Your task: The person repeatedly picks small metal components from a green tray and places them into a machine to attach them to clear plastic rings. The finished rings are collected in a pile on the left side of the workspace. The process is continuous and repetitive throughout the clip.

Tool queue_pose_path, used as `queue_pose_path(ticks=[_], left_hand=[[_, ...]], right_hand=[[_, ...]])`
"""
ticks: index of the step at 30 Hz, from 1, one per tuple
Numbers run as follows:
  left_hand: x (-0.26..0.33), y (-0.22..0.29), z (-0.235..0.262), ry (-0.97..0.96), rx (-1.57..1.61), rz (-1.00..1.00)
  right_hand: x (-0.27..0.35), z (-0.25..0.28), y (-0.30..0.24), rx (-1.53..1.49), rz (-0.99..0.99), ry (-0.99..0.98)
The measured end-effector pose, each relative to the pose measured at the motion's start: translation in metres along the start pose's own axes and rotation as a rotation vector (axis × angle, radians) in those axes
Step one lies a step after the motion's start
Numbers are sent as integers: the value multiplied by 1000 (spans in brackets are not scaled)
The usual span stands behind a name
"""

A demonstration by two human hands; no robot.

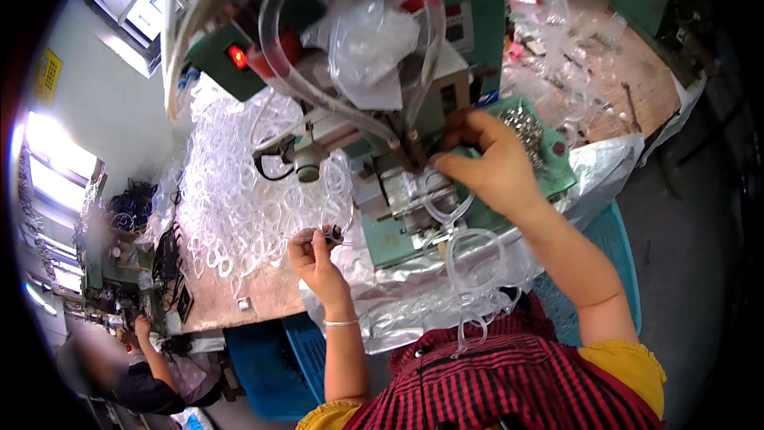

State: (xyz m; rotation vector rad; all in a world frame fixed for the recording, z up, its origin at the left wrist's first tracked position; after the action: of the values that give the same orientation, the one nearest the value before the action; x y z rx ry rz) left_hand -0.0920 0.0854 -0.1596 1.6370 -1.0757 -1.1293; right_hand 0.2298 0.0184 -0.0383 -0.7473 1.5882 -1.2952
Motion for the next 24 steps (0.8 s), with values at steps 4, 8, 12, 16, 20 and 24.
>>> queue_pose_path(ticks=[4,8,12,16,20,24], left_hand=[[0,39,-14,23,70,-166],[14,168,-77,-220,374,-542],[-9,182,-117,-263,302,-507],[-3,191,-120,-314,178,-678],[4,186,-115,-267,205,-590],[23,177,-101,-271,312,-505]], right_hand=[[2,3,2,-58,-40,32],[4,-2,2,-280,-87,30],[13,-22,0,-434,-112,59],[19,-24,-10,-389,-59,119],[18,-15,-10,-290,15,169],[26,-1,11,-272,-21,264]])
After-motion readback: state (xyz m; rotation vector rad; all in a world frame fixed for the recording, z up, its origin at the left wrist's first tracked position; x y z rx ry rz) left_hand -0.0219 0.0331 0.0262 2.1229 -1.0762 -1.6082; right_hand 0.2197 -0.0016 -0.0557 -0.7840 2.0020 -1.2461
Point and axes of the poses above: each hand's wrist, its own x-axis away from the middle knuckle, its own z-axis out of the back of the hand, y = z × x, the point moved 8 cm from there along -x, towards the middle knuckle, and after that the axes turned 5 degrees about y, right-handed, at the moved point
